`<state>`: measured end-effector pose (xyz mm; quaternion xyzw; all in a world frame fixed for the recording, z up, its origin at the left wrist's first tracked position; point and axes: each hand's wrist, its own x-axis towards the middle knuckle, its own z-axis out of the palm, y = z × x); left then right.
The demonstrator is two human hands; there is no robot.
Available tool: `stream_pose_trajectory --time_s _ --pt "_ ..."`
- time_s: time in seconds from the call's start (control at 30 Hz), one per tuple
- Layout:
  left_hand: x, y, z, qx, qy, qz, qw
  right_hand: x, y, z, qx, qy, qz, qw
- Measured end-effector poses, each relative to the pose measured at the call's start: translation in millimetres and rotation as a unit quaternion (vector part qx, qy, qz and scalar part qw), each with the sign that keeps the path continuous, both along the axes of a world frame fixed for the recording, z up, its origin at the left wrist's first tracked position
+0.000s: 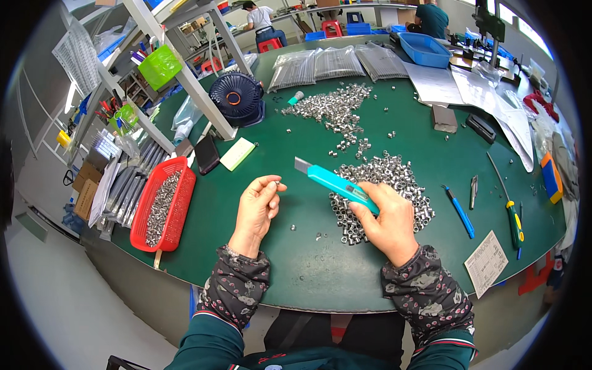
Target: Deburring and cleaning small metal parts with a utility knife at a workbench.
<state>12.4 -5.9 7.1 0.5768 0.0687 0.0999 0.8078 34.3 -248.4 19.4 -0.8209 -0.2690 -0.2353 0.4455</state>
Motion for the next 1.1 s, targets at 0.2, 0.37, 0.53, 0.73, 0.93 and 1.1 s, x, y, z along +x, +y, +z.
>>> stream_pose_trajectory --time_s 0.2,0.37,0.53,0.73,0.93,1.1 --pt "1 3 -2 -0.042 -0.014 -0.027 0.999 -4 0 -2 -0.050 0.027 0.025 0.998" --pt "2 3 0 -0.036 -0.013 -0.025 0.999 -5 1 -1 -0.067 0.038 0.047 0.996" --pt "2 3 -1 -0.041 -0.015 -0.028 0.999 -6 2 4 -0.088 0.080 0.068 0.991" --pt "0 0 -1 -0.031 -0.015 -0.044 0.998 -6 1 1 -0.075 0.092 0.082 0.989" --pt "-2 5 -8 -0.073 0.000 -0.077 0.994 -14 4 4 -0.113 -0.051 0.018 0.992" --pt "0 2 3 -0.130 0.035 -0.061 0.989 -1 -2 3 -0.002 -0.069 -0.011 0.998"
